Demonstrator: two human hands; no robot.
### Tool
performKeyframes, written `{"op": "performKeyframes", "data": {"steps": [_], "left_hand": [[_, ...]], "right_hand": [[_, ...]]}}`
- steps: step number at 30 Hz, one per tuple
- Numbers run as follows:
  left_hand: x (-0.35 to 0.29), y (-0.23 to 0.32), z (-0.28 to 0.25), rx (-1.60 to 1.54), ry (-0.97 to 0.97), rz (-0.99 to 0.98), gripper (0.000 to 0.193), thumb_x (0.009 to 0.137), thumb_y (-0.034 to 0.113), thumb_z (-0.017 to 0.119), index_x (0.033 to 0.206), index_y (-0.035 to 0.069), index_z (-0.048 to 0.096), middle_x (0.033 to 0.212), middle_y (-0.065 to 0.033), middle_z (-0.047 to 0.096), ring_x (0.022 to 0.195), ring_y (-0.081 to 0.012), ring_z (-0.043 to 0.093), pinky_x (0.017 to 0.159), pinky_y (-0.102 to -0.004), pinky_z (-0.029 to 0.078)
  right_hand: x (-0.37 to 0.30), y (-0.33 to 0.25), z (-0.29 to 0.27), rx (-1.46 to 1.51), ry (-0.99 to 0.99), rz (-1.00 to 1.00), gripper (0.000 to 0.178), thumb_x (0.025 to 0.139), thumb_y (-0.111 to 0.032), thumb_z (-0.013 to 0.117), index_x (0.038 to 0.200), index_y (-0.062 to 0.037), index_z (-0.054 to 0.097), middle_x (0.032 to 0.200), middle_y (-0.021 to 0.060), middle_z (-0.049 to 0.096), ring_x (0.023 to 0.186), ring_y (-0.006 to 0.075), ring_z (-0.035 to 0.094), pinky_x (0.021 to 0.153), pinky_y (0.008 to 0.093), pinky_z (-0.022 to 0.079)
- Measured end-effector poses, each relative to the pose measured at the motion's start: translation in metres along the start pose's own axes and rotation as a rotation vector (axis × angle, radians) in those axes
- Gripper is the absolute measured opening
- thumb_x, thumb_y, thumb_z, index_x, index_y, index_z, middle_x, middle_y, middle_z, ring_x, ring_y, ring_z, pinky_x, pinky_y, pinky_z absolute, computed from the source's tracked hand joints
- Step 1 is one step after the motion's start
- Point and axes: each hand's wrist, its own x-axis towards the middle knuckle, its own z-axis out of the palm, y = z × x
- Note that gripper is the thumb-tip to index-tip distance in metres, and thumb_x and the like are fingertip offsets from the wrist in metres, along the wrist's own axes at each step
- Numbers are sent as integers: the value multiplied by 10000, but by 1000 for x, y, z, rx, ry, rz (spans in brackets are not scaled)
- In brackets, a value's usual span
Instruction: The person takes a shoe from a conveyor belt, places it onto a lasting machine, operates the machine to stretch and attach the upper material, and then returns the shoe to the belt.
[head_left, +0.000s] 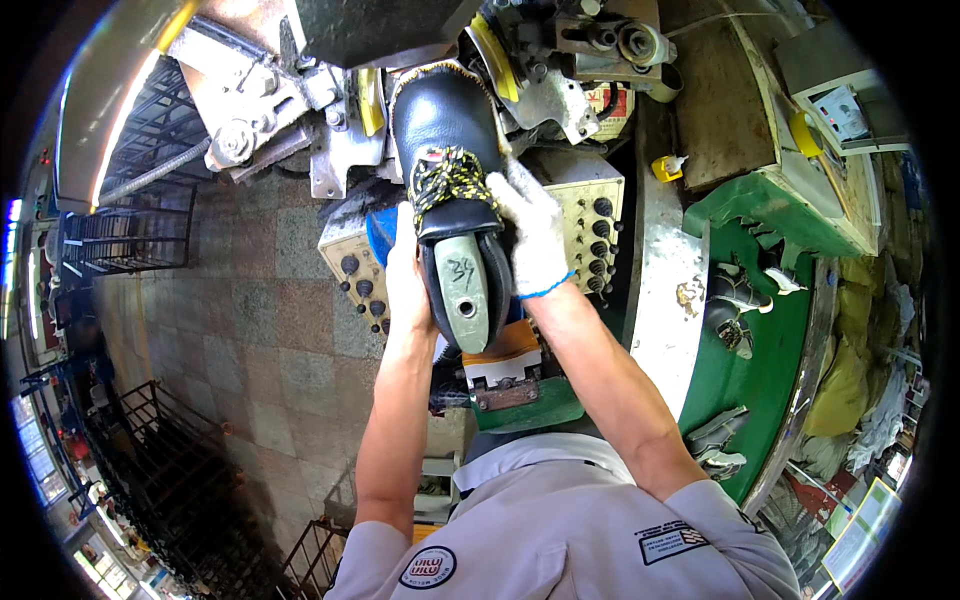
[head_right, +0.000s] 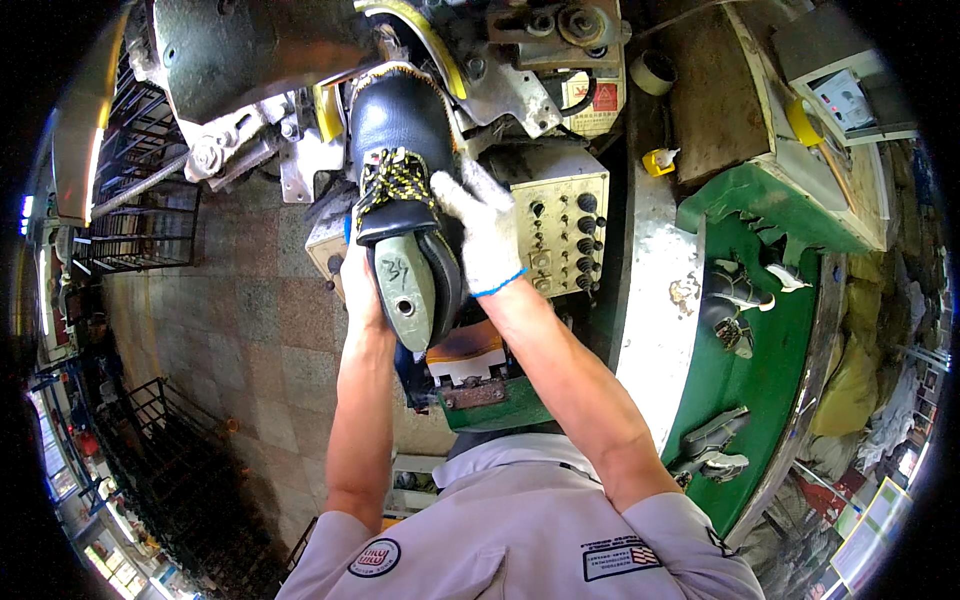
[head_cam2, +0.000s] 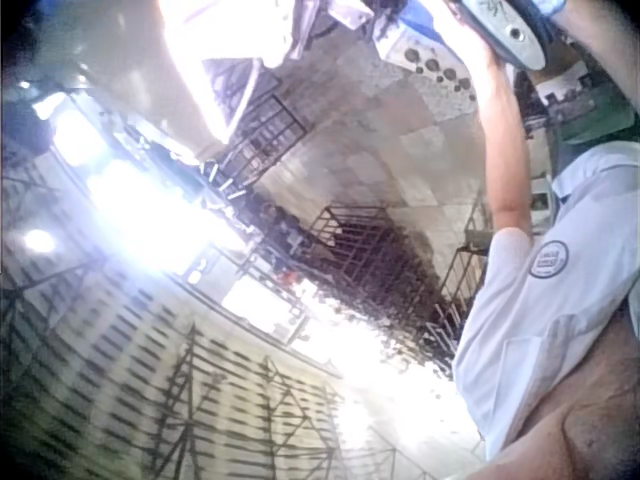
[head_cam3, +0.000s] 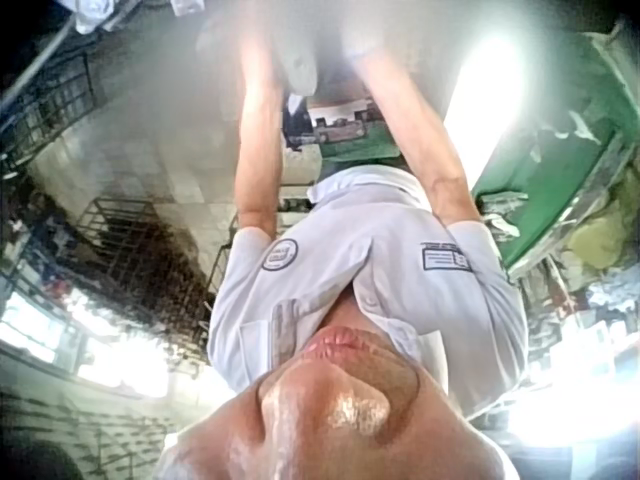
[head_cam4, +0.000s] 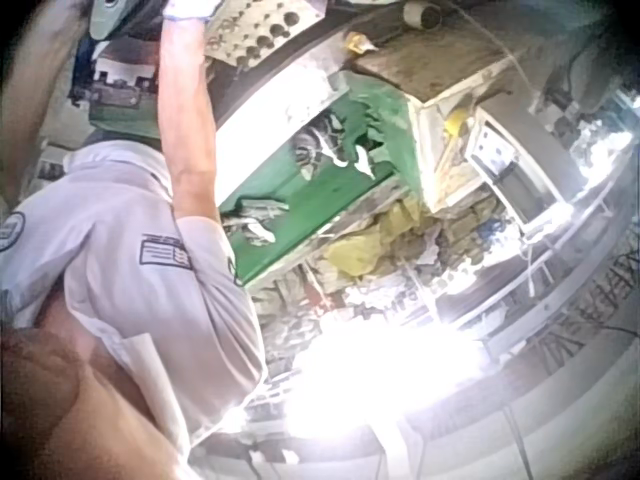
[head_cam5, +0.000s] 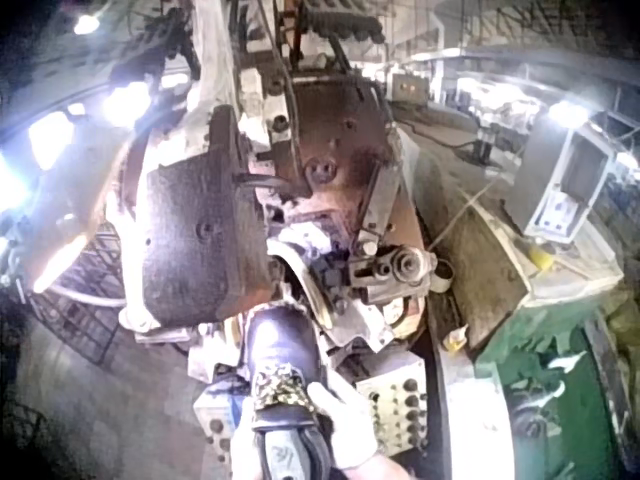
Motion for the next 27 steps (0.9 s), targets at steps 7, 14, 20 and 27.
{"op": "performKeyframes", "data": {"steps": [7, 14, 20, 27], "left_hand": [[8, 4, -3, 62, -37, 12, 524, 1067, 478, 421, 1268, 36, 617, 1141, -94, 696, 975, -183, 675, 883, -341, 539], [16, -21, -26, -140, -123, 34, 494, 1094, 427, 354, 1335, 52, 567, 1193, -106, 680, 1036, -203, 671, 926, -353, 539], [15, -21, -8, -2, -42, 20, 555, 1087, 485, 333, 1294, 42, 596, 1132, -89, 699, 965, -187, 685, 880, -337, 552], [15, -6, -10, 159, 32, 25, 580, 1063, 523, 401, 1148, 23, 682, 984, -54, 729, 844, -138, 684, 808, -299, 547]], "right_hand": [[1, -18, 10, 174, -78, 58, 444, 977, -167, 608, 1349, 71, 557, 1265, 101, 636, 1118, 149, 591, 990, 282, 464], [-4, -15, 5, -141, -7, -16, 391, 940, -199, 672, 1204, 89, 648, 1124, 127, 697, 1011, 164, 621, 918, 297, 489], [-1, -19, -2, -59, -9, 4, 333, 920, -237, 719, 1102, 42, 718, 977, 57, 728, 855, 93, 620, 811, 258, 506], [-8, 5, 3, -12, 34, 128, 361, 958, -302, 698, 1074, 37, 737, 959, 60, 739, 848, 94, 618, 797, 260, 501]]}}
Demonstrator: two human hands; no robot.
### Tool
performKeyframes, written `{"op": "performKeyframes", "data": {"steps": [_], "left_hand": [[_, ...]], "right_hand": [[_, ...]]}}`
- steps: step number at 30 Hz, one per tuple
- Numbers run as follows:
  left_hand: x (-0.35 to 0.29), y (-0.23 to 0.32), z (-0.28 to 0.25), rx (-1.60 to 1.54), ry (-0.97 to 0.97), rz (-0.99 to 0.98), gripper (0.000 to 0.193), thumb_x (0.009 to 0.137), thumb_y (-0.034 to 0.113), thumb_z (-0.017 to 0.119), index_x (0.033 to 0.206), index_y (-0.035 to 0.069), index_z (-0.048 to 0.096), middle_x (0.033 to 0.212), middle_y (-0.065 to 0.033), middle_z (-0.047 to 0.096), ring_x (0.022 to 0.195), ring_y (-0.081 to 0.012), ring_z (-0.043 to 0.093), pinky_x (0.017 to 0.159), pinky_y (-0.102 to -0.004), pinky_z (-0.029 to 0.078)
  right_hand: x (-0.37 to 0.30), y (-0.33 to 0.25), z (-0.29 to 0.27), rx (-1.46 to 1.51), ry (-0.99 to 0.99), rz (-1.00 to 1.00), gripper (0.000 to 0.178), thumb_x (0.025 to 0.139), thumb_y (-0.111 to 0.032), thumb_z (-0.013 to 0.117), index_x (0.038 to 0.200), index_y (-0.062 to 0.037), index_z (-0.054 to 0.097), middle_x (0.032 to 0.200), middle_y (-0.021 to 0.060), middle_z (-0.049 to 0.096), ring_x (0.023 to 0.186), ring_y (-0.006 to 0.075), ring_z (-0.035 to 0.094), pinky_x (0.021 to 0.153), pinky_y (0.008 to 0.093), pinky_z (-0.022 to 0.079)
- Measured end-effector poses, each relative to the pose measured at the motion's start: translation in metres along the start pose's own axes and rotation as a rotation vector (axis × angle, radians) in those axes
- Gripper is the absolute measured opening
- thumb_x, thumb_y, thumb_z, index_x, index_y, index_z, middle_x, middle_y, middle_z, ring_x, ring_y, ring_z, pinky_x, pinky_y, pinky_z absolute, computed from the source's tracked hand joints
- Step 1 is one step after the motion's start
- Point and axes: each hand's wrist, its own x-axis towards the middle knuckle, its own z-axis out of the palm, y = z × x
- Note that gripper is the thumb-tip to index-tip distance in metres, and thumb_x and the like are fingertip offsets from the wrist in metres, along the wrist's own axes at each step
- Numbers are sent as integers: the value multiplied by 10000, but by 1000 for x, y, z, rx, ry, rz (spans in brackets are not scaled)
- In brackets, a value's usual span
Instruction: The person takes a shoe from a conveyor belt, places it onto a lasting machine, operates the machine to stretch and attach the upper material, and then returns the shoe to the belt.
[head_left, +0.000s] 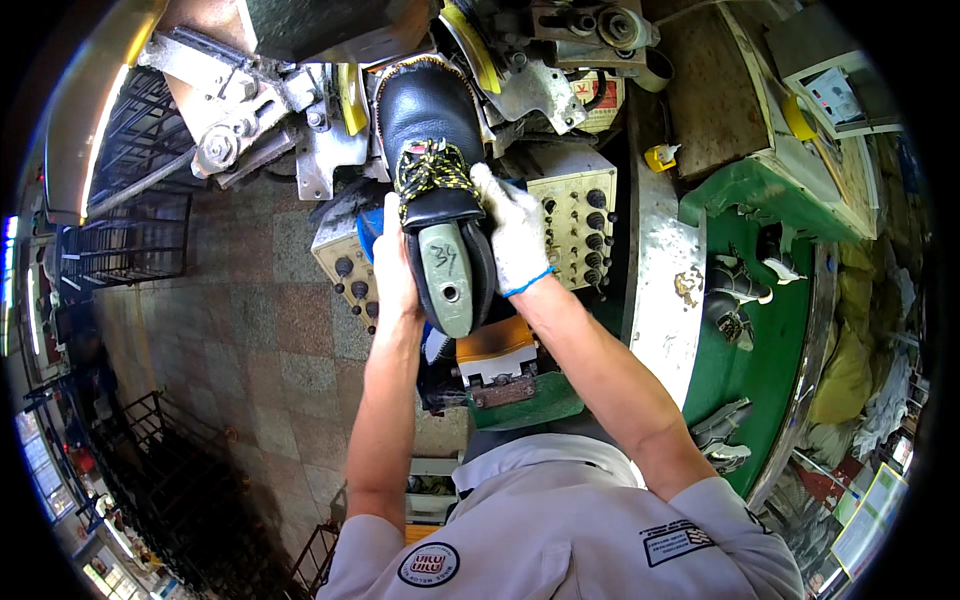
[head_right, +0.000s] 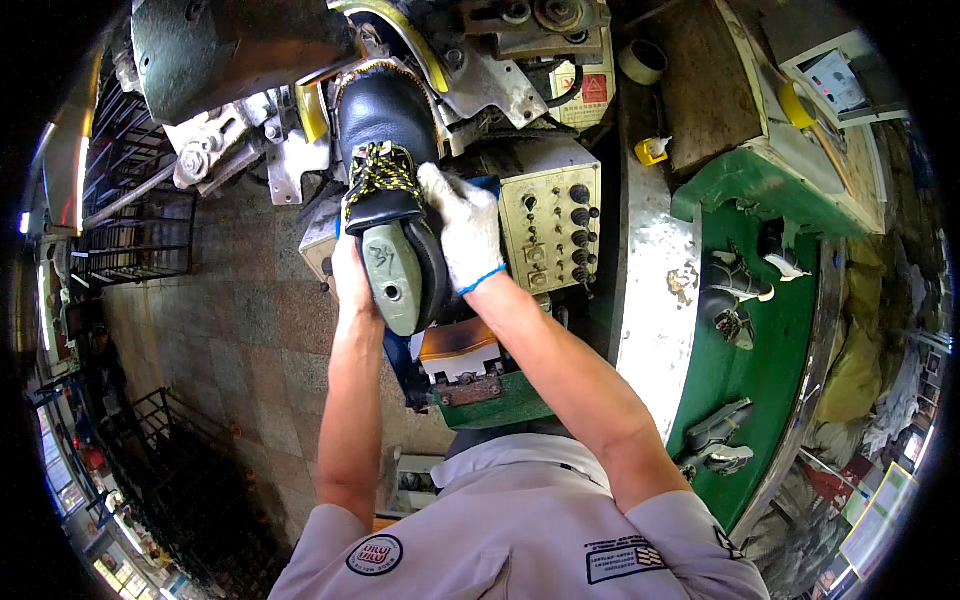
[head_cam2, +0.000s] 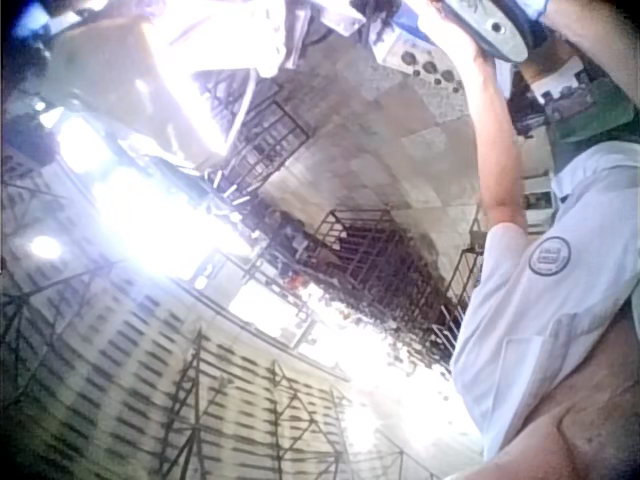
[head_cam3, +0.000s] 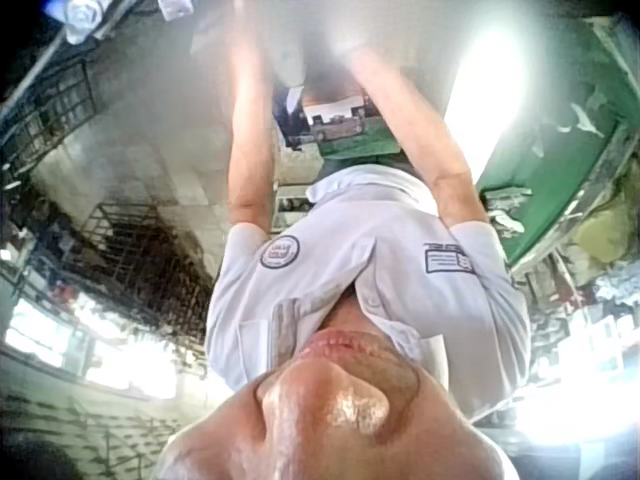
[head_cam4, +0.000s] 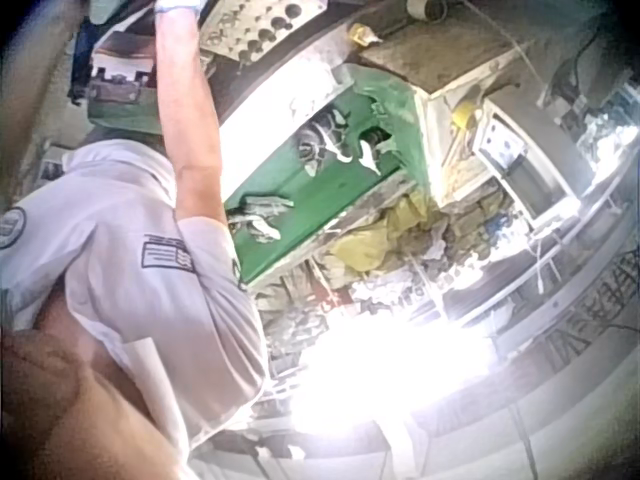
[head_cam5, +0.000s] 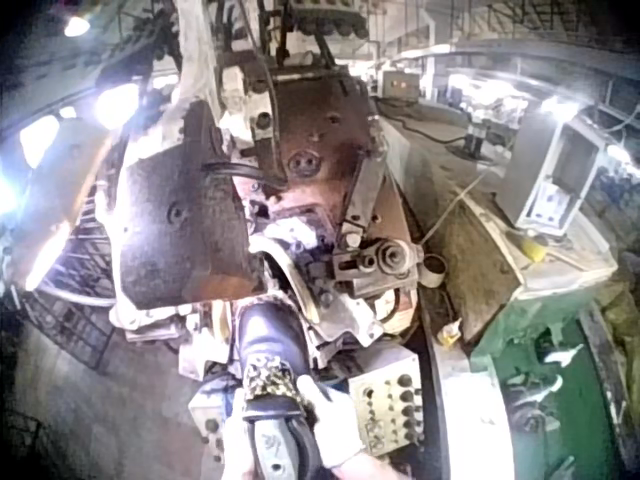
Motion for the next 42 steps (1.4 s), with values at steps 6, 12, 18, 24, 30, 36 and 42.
{"op": "performKeyframes", "data": {"steps": [6, 12, 18, 24, 30, 36, 42], "left_hand": [[8, -5, -2, -56, -72, -41, 568, 1074, 506, 388, 1176, 29, 679, 1023, -46, 715, 852, -125, 657, 792, -296, 527], [16, -14, -18, 30, -74, -7, 545, 1072, 495, 385, 1259, 40, 617, 1085, -85, 714, 917, -178, 694, 843, -330, 561], [23, -26, -23, 222, -136, 180, 575, 1098, 448, 328, 1154, -7, 674, 1022, -79, 725, 870, -138, 683, 815, -296, 544], [21, -28, -19, 181, -115, 256, 581, 1102, 438, 350, 1061, -11, 716, 876, -16, 712, 755, -77, 594, 712, -272, 490], [9, -24, -23, 348, -145, 307, 556, 1108, 409, 327, 1123, -17, 685, 962, -45, 717, 800, -105, 645, 763, -277, 520], [15, -29, -20, 199, -75, 248, 597, 1095, 453, 380, 955, -10, 729, 773, 13, 680, 663, -53, 544, 622, -264, 458], [7, -17, -17, 122, -59, 103, 567, 1103, 435, 334, 1167, -7, 684, 998, -68, 729, 829, -125, 678, 779, -273, 535]], "right_hand": [[5, 11, -4, 52, 9, -17, 391, 979, -300, 670, 1137, 56, 713, 993, 70, 738, 881, 108, 628, 821, 268, 504], [5, 14, -3, 29, -5, -3, 381, 1005, -320, 626, 1085, 40, 717, 973, 57, 726, 868, 101, 621, 797, 273, 499], [11, 22, -5, 173, -48, 21, 349, 1005, -277, 606, 1016, 54, 713, 890, 46, 706, 840, 97, 605, 767, 275, 495], [8, 14, -1, -8, -28, -102, 349, 1005, -281, 593, 935, 46, 691, 836, 62, 688, 774, 88, 573, 699, 294, 483], [-2, 3, 1, -13, 3, -97, 374, 1016, -287, 570, 957, 61, 692, 842, 98, 701, 781, 115, 593, 727, 313, 496], [2, 22, -9, -588, -16, -628, 391, 1002, -270, 599, 1140, 86, 680, 993, 185, 727, 906, 165, 661, 830, 311, 522], [-3, 7, 2, -24, 78, -108, 422, 978, -292, 636, 1162, 86, 678, 1064, 172, 730, 923, 158, 653, 843, 295, 510]]}}
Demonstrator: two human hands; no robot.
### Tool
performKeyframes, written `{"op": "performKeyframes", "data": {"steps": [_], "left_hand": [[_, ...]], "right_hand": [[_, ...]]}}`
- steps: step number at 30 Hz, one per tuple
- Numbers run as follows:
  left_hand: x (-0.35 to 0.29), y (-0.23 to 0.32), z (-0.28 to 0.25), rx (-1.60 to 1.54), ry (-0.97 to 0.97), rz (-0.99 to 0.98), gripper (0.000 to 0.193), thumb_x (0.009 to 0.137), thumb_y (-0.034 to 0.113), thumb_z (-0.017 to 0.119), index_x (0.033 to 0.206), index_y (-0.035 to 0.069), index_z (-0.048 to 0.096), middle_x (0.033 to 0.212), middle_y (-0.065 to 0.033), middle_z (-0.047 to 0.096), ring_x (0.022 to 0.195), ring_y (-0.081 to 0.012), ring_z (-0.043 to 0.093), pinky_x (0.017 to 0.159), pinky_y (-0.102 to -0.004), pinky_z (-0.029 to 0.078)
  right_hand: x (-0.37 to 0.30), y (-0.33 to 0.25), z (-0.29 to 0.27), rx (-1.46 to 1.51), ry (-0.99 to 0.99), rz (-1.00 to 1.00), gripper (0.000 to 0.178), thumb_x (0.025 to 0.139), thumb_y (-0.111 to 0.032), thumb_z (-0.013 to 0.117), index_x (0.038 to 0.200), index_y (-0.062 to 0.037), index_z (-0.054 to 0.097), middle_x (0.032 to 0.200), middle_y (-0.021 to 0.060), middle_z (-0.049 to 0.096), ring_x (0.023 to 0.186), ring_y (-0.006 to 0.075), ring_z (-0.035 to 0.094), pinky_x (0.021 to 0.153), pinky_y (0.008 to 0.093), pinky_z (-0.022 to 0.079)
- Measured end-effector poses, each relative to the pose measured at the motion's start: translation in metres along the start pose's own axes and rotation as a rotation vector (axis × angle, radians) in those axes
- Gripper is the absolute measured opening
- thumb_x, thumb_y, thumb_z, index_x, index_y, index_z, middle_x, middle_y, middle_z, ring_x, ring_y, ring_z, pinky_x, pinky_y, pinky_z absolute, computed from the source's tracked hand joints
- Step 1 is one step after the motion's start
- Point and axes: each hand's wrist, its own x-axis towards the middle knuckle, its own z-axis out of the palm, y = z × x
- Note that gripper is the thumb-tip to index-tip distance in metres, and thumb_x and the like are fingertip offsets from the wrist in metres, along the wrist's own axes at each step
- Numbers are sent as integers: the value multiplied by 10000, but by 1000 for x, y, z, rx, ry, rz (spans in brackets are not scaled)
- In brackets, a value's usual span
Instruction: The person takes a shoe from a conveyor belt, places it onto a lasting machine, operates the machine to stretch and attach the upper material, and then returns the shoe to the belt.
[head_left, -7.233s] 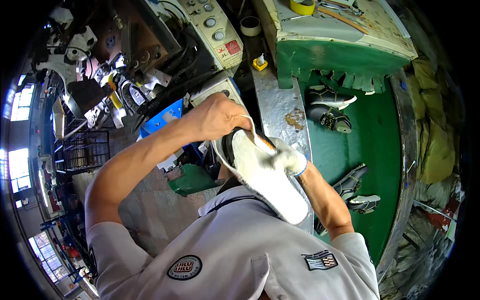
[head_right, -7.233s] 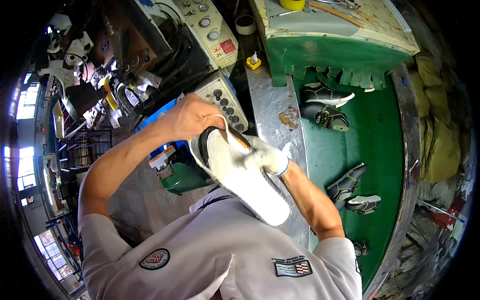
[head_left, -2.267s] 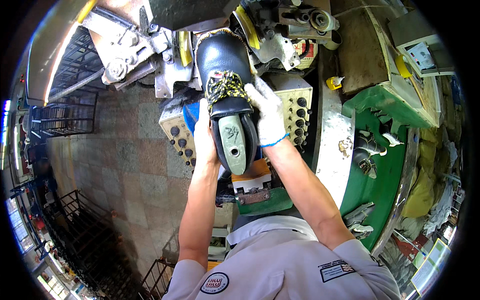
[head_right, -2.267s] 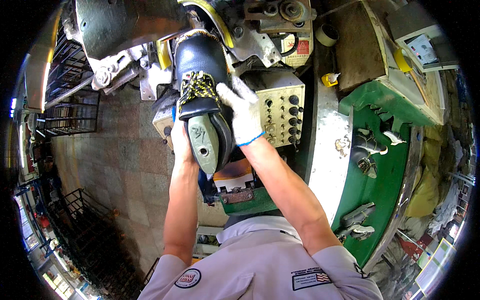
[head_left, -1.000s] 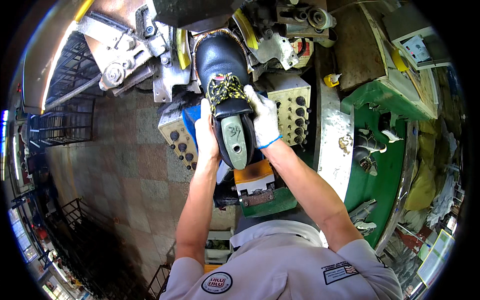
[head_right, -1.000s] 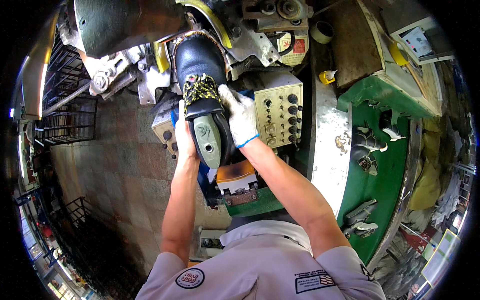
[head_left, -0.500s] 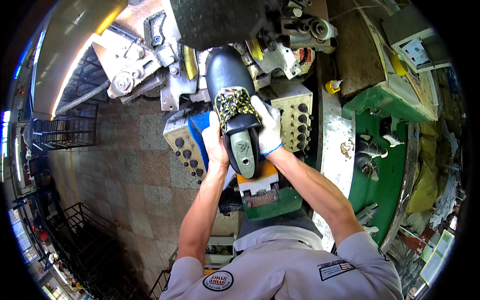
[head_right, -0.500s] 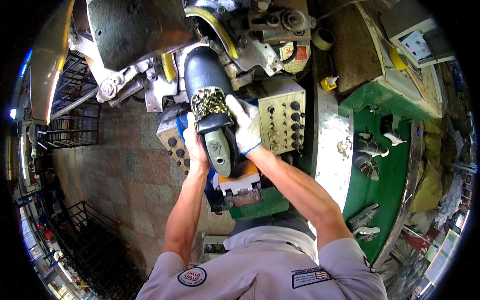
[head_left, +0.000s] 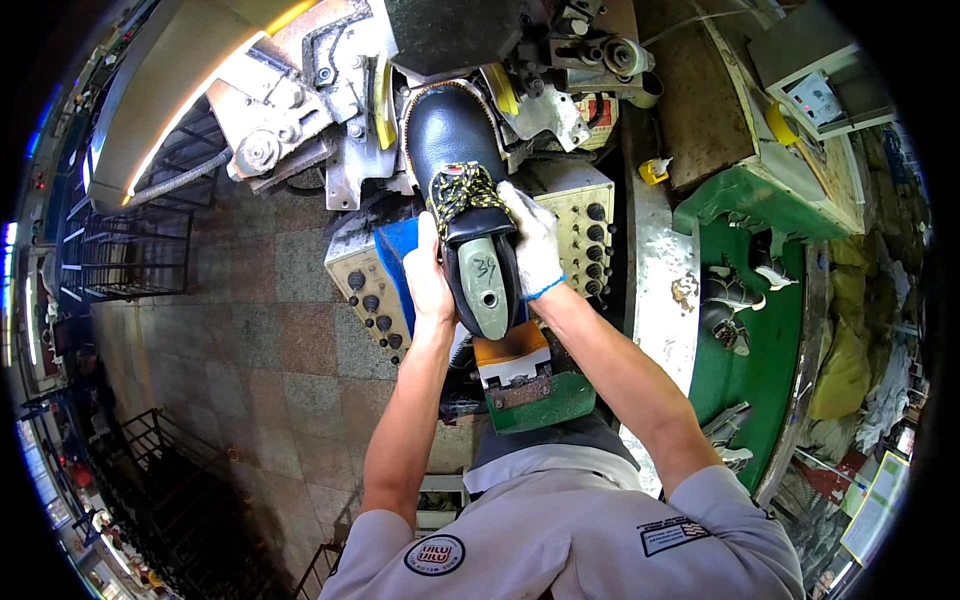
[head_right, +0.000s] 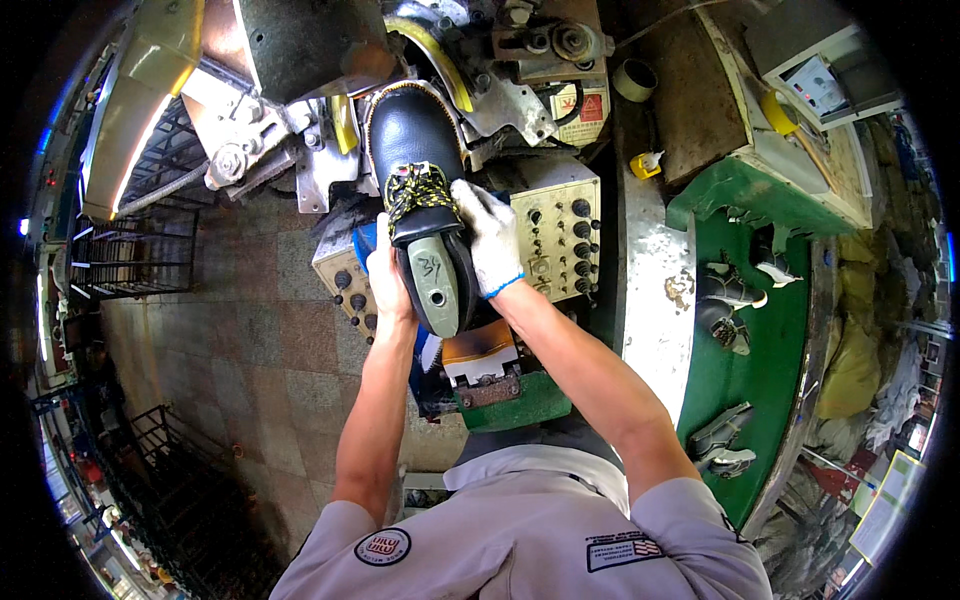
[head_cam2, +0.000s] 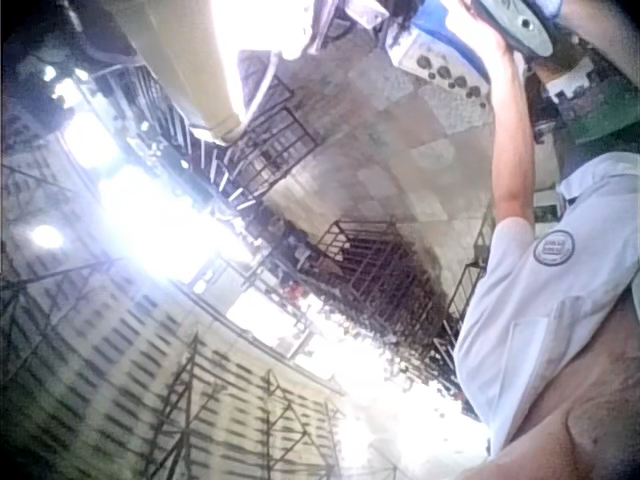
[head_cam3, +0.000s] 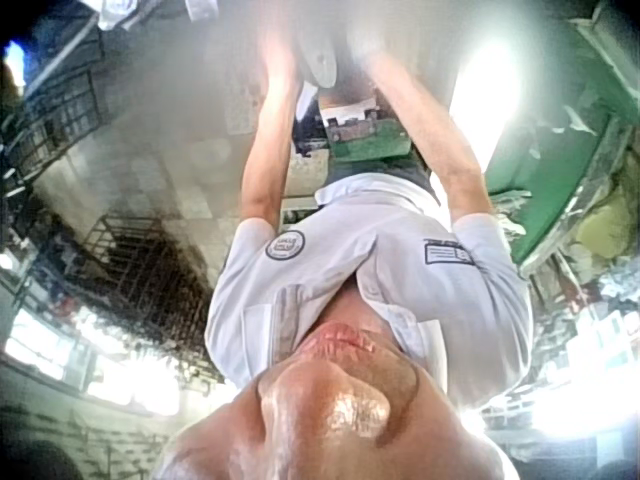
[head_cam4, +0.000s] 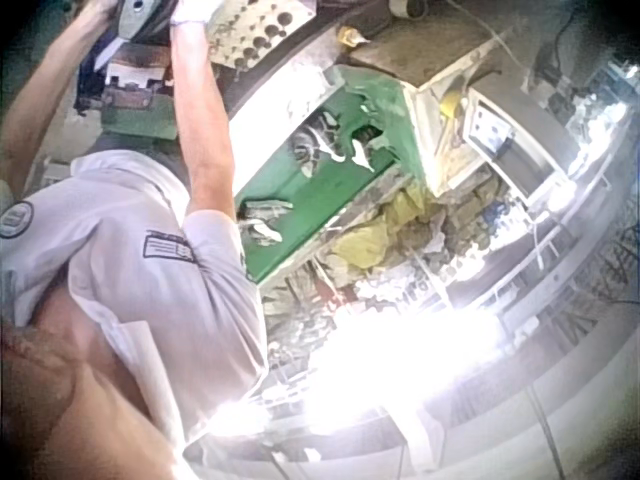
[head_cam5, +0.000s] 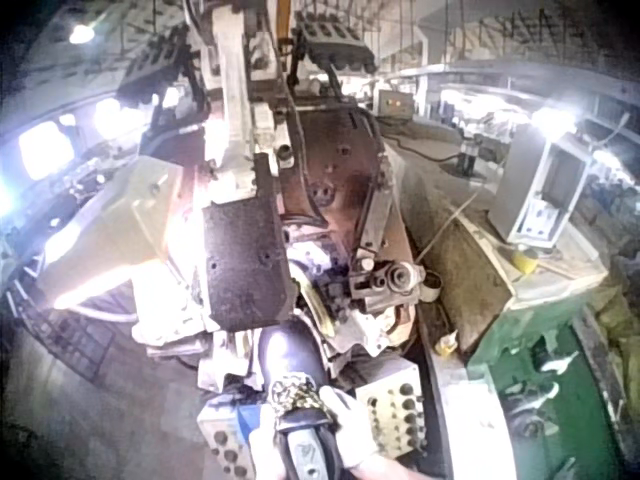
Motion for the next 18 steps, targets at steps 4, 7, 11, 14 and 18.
{"op": "performKeyframes", "data": {"steps": [4, 7, 11, 14, 18], "left_hand": [[0, -3, 3, 51, 37, 56, 578, 1091, 449, 399, 975, -7, 735, 776, 20, 673, 680, -48, 539, 632, -252, 456], [5, -9, -2, 23, -15, 5, 568, 1098, 438, 353, 1140, -12, 696, 1007, -73, 734, 838, -134, 685, 788, -281, 543], [11, -16, -4, 31, 20, 87, 589, 1090, 450, 402, 925, -14, 727, 777, 27, 668, 675, -55, 531, 629, -258, 446], [14, -20, -6, 104, 3, 159, 589, 1093, 441, 391, 950, -17, 732, 796, 12, 687, 691, -53, 542, 651, -254, 452], [16, -18, -4, 78, -19, 206, 587, 1090, 443, 397, 956, -17, 736, 811, -5, 705, 699, -61, 564, 665, -251, 461]], "right_hand": [[3, 10, -9, -162, -46, -187, 371, 984, -243, 630, 1183, 67, 677, 1100, 194, 722, 957, 194, 681, 845, 311, 528], [9, 27, -14, -189, -45, -191, 294, 978, -147, 621, 1211, 21, 678, 1087, 200, 723, 943, 255, 707, 838, 345, 554], [13, 33, -17, -496, -117, -492, 248, 968, -139, 619, 1149, 12, 695, 998, 184, 728, 858, 247, 703, 775, 336, 550], [10, 13, -7, 7, -111, 37, 276, 994, -214, 597, 1006, 42, 698, 862, 113, 708, 760, 141, 628, 688, 308, 506], [11, 13, -6, -207, -82, -183, 337, 992, -280, 604, 907, 31, 701, 789, 51, 671, 736, 85, 560, 655, 294, 467]]}}
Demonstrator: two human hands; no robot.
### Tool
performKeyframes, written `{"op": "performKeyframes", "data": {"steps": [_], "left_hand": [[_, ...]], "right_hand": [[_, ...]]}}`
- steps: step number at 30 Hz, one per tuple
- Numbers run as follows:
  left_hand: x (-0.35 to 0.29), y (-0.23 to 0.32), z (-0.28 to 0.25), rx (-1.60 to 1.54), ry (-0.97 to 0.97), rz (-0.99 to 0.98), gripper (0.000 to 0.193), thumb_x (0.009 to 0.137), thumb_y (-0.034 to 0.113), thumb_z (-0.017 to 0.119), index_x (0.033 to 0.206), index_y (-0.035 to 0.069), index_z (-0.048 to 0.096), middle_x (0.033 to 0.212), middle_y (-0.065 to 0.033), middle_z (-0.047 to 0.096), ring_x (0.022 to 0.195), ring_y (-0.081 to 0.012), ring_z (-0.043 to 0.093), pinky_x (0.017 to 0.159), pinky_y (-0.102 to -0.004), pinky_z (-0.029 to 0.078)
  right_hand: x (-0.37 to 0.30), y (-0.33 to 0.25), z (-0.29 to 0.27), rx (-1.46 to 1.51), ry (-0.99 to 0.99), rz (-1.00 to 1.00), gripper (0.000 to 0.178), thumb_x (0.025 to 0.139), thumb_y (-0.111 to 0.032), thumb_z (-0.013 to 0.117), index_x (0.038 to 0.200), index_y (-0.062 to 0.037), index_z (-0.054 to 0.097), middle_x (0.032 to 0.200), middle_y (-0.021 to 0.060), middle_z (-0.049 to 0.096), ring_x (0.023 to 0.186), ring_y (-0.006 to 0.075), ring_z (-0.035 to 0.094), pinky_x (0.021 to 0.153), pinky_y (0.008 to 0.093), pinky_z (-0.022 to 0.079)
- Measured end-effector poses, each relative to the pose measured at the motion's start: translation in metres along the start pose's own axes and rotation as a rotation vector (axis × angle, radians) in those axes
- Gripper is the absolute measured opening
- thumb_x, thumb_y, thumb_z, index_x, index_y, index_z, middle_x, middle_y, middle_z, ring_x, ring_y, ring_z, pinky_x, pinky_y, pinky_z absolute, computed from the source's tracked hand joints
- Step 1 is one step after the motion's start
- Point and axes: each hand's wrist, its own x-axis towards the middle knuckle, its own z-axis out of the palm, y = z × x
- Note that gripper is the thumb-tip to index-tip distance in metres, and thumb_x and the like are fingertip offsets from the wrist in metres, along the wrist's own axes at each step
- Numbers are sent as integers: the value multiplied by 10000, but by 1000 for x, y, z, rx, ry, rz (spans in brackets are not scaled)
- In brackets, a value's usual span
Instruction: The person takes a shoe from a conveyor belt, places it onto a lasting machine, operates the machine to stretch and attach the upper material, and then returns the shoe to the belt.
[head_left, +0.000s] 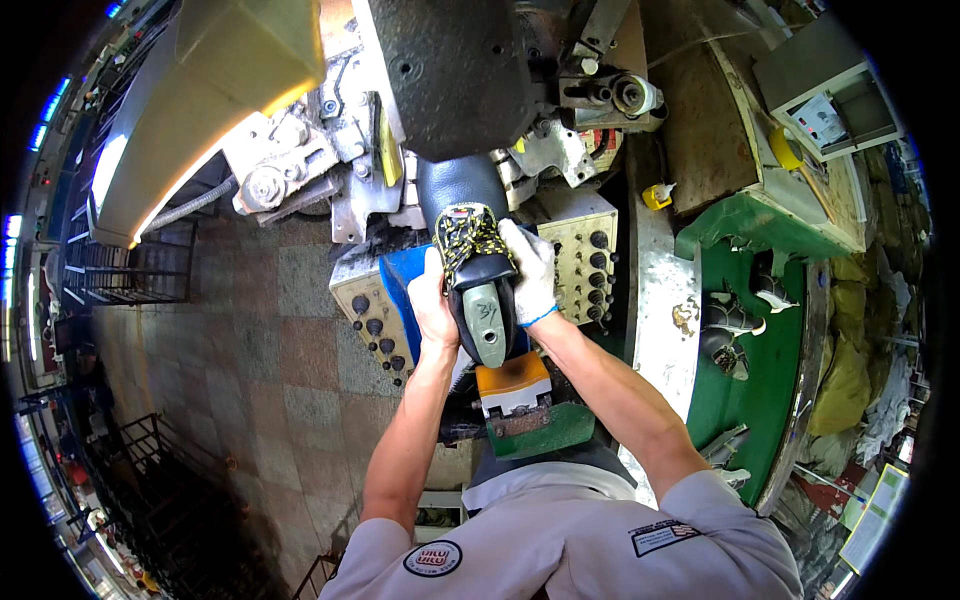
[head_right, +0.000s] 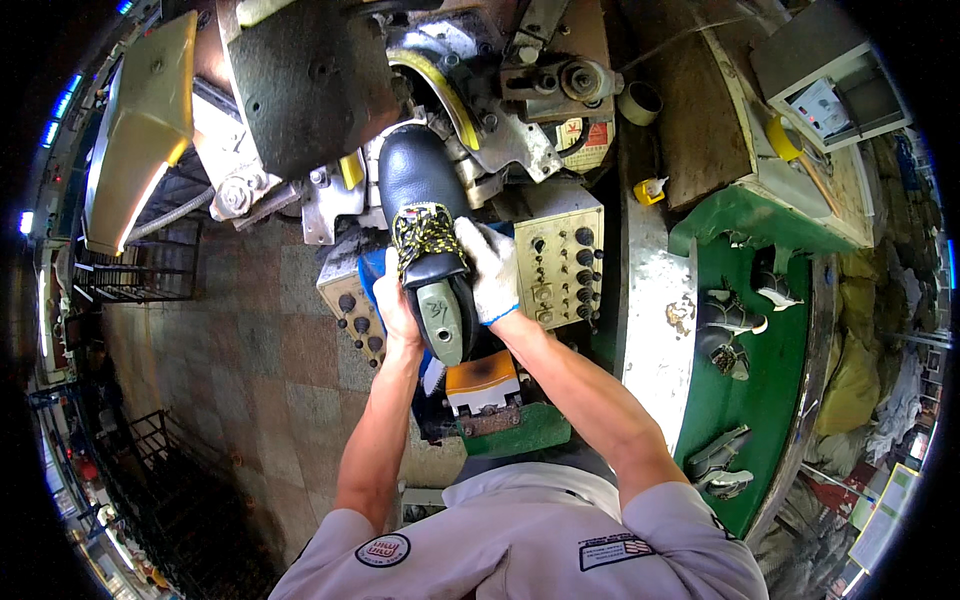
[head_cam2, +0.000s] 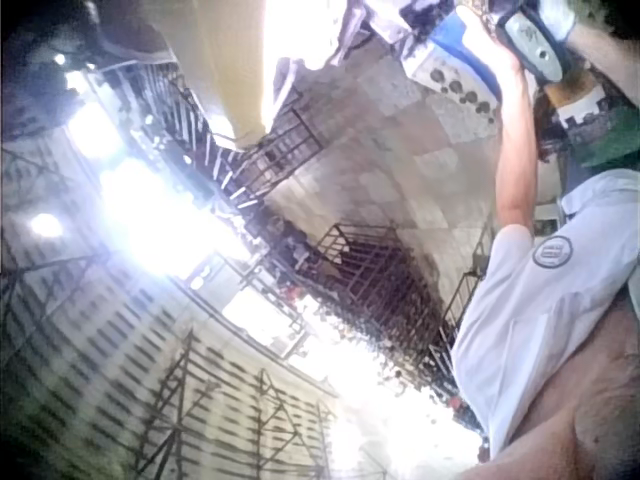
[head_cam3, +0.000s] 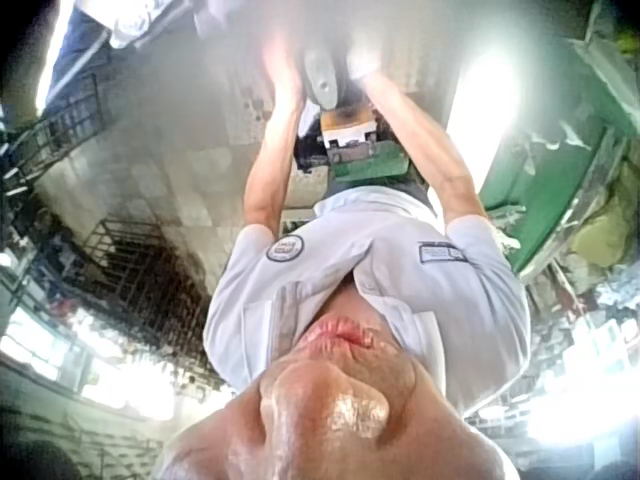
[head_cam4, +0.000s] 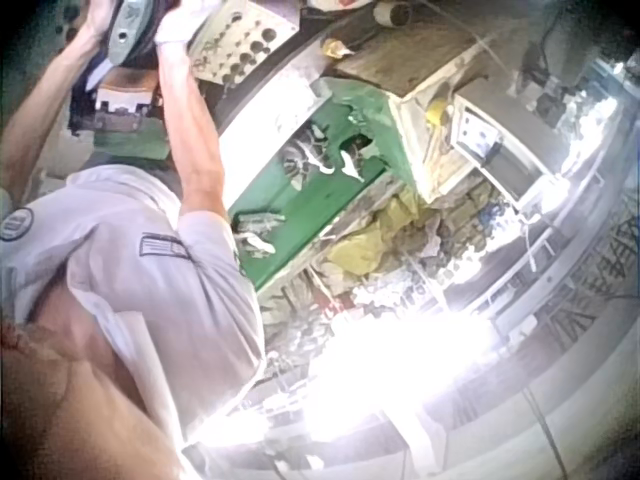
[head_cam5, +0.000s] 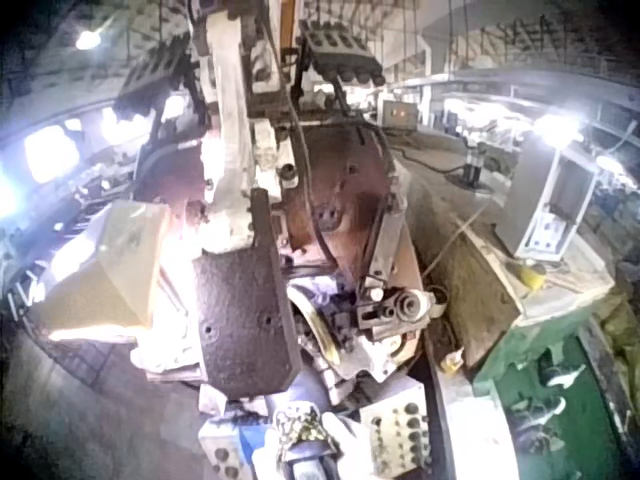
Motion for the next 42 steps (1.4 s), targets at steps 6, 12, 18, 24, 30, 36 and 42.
{"op": "performKeyframes", "data": {"steps": [6, 12, 18, 24, 30, 36, 42], "left_hand": [[-1, 12, 7, 79, -4, 107, 566, 1093, 419, 403, 972, -36, 718, 802, -13, 702, 702, -66, 570, 653, -267, 467], [-7, 20, 8, 140, -20, 146, 575, 1104, 400, 374, 936, -34, 713, 769, -19, 689, 648, -71, 537, 618, -282, 450], [-23, -37, -36, 183, 20, 23, 480, 1069, 390, 450, 1161, -35, 654, 885, -47, 682, 763, -112, 578, 702, -288, 469], [-146, -144, -103, 1060, -244, -66, 1006, 731, 220, 810, 1526, -19, 241, 1424, -288, 484, 1324, -442, 474, 1112, -481, 399], [-130, -139, -99, 1223, -224, -195, 850, 695, 245, 835, 1362, -42, 392, 1167, -270, 598, 1090, -457, 598, 916, -528, 493], [-149, -71, -77, 1177, -49, -420, 643, 645, 398, 863, 1101, 4, 640, 1018, -257, 702, 991, -416, 674, 857, -497, 530], [-224, 68, -77, 1374, 299, -284, 605, 601, 340, 902, 1051, 41, 629, 877, -183, 706, 845, -394, 688, 734, -498, 525]], "right_hand": [[3, -15, 1, -81, -31, -75, 351, 981, -296, 593, 934, 38, 689, 820, 109, 684, 740, 152, 606, 673, 343, 484], [2, -2, -3, -197, -1, -325, 286, 1003, -225, 562, 1001, 36, 680, 851, 174, 682, 785, 243, 656, 715, 364, 505], [-1, -3, -15, 136, -57, 151, 342, 980, -318, 651, 1041, 14, 708, 904, 26, 686, 820, 126, 596, 729, 318, 491], [-58, 18, -146, 307, 75, 320, 512, 1060, -293, 329, 1406, 66, 446, 1223, 270, 643, 957, 345, 719, 777, 386, 611], [-102, -23, -183, 109, 211, 334, 542, 1030, -287, 526, 1392, 106, 434, 1180, 270, 647, 941, 324, 720, 768, 341, 611], [-101, -46, -155, 149, 98, 344, 593, 972, -265, 650, 1380, 124, 465, 1165, 241, 671, 956, 283, 712, 807, 335, 582], [-150, -105, -113, 189, -121, 319, 603, 938, -209, 705, 1399, 102, 475, 1244, 201, 663, 1095, 256, 672, 980, 353, 523]]}}
